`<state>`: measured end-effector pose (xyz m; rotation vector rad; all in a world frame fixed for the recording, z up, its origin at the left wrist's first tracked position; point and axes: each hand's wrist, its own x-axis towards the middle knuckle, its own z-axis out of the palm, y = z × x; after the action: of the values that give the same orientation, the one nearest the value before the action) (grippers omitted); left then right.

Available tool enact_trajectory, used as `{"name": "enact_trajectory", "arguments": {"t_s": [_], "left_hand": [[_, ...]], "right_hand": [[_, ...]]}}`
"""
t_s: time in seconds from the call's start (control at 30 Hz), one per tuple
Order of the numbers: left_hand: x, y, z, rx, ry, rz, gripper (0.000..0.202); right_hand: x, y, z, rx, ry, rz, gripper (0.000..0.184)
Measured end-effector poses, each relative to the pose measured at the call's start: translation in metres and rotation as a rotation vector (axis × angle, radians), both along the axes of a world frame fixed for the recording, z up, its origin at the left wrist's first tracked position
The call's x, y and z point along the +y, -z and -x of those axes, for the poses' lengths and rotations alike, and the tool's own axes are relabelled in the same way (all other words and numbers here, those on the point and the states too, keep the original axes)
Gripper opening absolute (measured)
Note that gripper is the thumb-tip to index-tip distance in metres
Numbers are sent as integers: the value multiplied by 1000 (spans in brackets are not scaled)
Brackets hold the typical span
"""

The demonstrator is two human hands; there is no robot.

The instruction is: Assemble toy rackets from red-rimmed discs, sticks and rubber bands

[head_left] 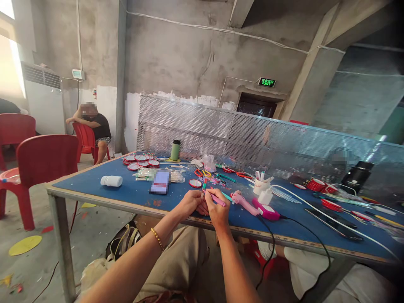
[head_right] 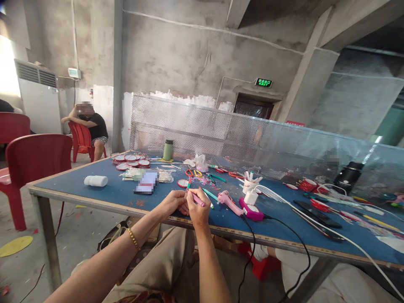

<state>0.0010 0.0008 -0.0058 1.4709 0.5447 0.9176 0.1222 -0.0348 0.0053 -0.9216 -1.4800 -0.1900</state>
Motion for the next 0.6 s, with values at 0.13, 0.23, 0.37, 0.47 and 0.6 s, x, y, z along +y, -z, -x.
{"name": "enact_trajectory", "arguments": {"t_s": [0.13, 0.23, 0.37, 0.47, 0.6], "left_hand": [[0, -1, 0, 1, 3, 2, 28], [-1, -1, 0, 1, 5, 2, 27], [-2, -2, 1, -1, 3, -1, 27], [-3, -3, 1, 1, -1, -1, 27], [-3, -2, 1, 2, 1, -1, 27]], "right_hand": [[0, 1, -1, 16, 15, -12, 16], [1, 3, -2, 31, 26, -22, 16], [2, 2, -1, 10, 9, -11, 15], [1, 1, 0, -2, 4, -4, 15], [0, 1, -1, 10, 18, -8, 15]]}}
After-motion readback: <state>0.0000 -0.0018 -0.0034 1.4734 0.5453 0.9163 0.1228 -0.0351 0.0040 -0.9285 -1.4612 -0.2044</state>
